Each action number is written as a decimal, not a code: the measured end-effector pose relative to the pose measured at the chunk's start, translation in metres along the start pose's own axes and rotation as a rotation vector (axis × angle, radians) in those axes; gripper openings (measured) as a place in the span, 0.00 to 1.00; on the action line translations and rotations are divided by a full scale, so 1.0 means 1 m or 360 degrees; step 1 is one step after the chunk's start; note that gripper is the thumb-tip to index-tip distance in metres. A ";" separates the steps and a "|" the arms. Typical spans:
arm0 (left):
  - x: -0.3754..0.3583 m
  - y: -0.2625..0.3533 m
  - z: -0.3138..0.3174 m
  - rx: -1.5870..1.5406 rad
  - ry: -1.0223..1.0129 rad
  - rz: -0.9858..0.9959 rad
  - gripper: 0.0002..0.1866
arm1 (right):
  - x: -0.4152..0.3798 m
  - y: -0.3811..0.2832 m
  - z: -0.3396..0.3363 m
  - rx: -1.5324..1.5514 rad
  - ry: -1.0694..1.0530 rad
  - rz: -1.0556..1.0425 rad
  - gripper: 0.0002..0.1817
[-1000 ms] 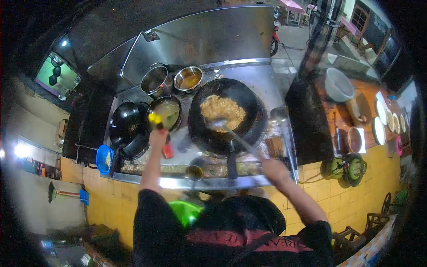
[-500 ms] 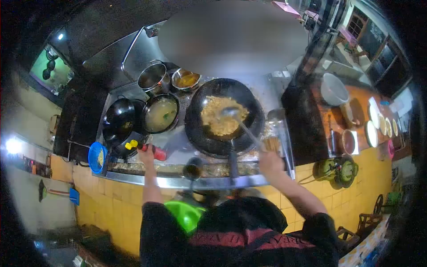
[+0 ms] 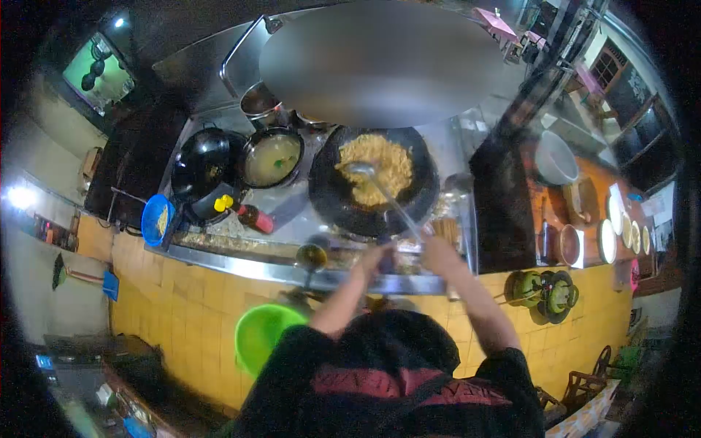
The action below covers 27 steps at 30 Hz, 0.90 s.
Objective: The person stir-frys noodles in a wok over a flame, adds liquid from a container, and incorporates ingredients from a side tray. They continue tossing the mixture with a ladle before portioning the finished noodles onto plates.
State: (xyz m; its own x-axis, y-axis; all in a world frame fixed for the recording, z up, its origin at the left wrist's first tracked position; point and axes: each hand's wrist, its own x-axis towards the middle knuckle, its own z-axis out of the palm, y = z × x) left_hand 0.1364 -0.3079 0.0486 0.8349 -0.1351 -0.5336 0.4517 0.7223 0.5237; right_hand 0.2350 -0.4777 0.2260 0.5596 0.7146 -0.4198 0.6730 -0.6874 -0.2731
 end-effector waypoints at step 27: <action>-0.159 -0.004 0.122 0.0519 0.0409 0.0103 0.10 | -0.091 0.001 -0.022 -0.0349 0.0287 0.0269 0.26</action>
State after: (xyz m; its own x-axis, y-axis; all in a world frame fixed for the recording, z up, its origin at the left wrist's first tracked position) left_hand 0.0401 -0.3717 0.2123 0.7779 0.1068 -0.6192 0.5112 0.4655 0.7225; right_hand 0.1955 -0.5403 0.2829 0.7357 0.6177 -0.2779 0.6404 -0.7679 -0.0114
